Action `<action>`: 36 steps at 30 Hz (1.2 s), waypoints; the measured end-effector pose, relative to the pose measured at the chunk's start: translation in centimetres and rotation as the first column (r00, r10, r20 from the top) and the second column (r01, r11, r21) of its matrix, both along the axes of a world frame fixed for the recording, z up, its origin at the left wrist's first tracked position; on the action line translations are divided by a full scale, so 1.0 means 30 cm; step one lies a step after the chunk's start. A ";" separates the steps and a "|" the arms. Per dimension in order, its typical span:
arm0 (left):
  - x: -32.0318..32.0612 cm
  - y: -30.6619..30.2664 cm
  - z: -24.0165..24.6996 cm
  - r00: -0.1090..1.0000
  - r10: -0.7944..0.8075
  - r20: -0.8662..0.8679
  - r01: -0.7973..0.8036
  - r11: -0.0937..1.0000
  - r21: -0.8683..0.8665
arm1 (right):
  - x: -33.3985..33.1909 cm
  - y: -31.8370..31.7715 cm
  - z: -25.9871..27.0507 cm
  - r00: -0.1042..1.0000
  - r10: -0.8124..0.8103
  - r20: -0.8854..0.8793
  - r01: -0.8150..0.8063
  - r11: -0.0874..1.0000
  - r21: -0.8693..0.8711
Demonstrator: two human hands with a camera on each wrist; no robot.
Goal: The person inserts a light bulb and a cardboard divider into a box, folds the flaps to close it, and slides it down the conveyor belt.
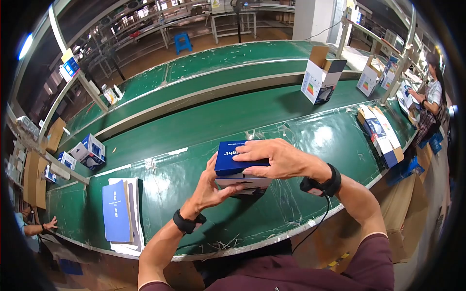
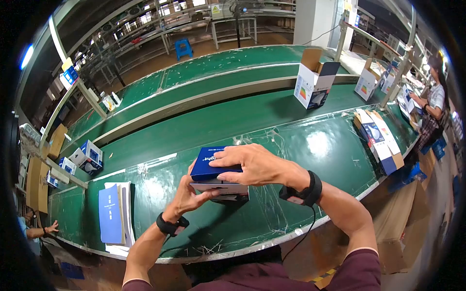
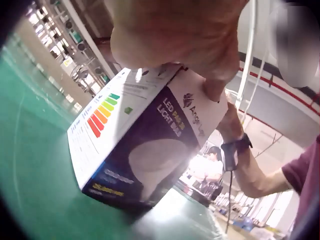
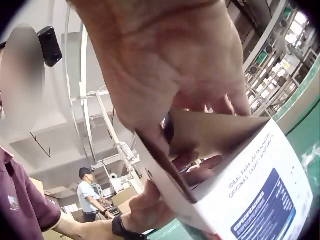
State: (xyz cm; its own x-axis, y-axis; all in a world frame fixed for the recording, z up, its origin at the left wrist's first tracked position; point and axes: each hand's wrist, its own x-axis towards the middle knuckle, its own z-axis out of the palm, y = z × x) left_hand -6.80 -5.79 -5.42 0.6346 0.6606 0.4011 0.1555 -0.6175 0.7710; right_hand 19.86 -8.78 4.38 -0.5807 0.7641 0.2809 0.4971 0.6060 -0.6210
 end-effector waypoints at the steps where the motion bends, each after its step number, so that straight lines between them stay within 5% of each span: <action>1: 0.005 -0.024 0.009 0.998 0.049 0.035 -0.047 0.997 -0.057 | 0.003 0.000 0.005 0.998 0.016 -0.053 -0.018 0.999 -0.037; 6: 0.059 -0.168 0.005 0.823 0.407 0.397 -0.311 0.906 -0.286 | 0.004 -0.020 -0.094 0.955 -0.011 -0.296 -0.032 0.990 -0.140; 7: 0.062 -0.165 0.019 0.822 0.421 0.384 -0.344 0.904 -0.255 | 0.003 -0.019 -0.120 0.972 -0.024 -0.232 -0.043 0.959 -0.280; 10: 0.021 -0.099 -0.031 0.943 0.213 0.256 -0.215 0.976 -0.021 | -0.014 -0.049 -0.158 0.940 0.057 -0.336 -0.126 0.975 -0.186; 14: -0.009 -0.073 -0.018 0.973 0.082 0.217 -0.084 0.996 0.000 | 0.051 -0.084 -0.193 0.921 0.175 -0.348 -0.180 0.983 0.017; 15: -0.016 -0.067 -0.016 0.980 0.082 0.183 -0.089 0.995 0.033 | 0.080 -0.107 -0.190 0.978 0.101 -0.184 -0.084 0.992 0.098; 19: -0.015 -0.062 0.008 0.986 0.055 0.159 -0.070 0.993 0.090 | 0.030 -0.197 -0.239 0.989 -0.131 -0.069 0.142 0.969 0.202; 23: 0.038 -0.098 0.032 0.920 0.244 0.306 -0.159 0.947 -0.280 | -0.001 -0.124 -0.284 0.919 -0.283 -0.276 0.333 0.930 0.157; 26: 0.063 -0.088 0.042 0.906 0.361 0.220 -0.243 0.870 -0.429 | -0.038 -0.100 -0.235 0.835 -0.392 -0.385 0.407 0.912 -0.048; 27: 0.080 -0.046 0.104 0.881 0.395 0.259 -0.227 0.834 -0.502 | -0.078 -0.001 -0.316 0.656 -0.440 -0.613 0.304 0.898 -0.318; 28: 0.086 -0.005 0.078 0.835 0.505 0.219 -0.352 0.796 -0.493 | -0.108 0.022 -0.345 0.587 -0.439 -0.680 0.274 0.898 -0.343; 30: 0.070 0.073 0.080 0.862 0.500 0.086 -0.504 0.863 0.039 | -0.175 0.048 -0.362 0.546 -0.461 -0.699 0.332 0.886 -0.325; 32: 0.128 0.073 0.107 0.712 0.615 -0.339 -0.409 0.756 0.511 | -0.242 0.095 -0.400 0.512 -0.432 -0.742 0.335 0.896 -0.291; 33: 0.162 0.073 0.098 0.594 0.625 -0.506 -0.387 0.773 0.502 | -0.281 0.136 -0.466 0.391 -0.356 -0.849 0.254 0.928 -0.272; 36: 0.185 0.107 0.102 0.577 0.685 -0.445 -0.413 0.715 0.565 | -0.228 0.073 -0.348 0.019 -0.513 -0.858 -0.252 0.828 -0.501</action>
State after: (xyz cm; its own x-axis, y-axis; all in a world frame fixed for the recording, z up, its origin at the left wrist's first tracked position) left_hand -1.26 -2.60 -2.37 0.3758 0.8499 0.3692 0.8882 -0.4440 0.1181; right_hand 13.03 -6.58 -6.06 0.0683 0.9942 0.0835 -0.7437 0.1066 -0.6599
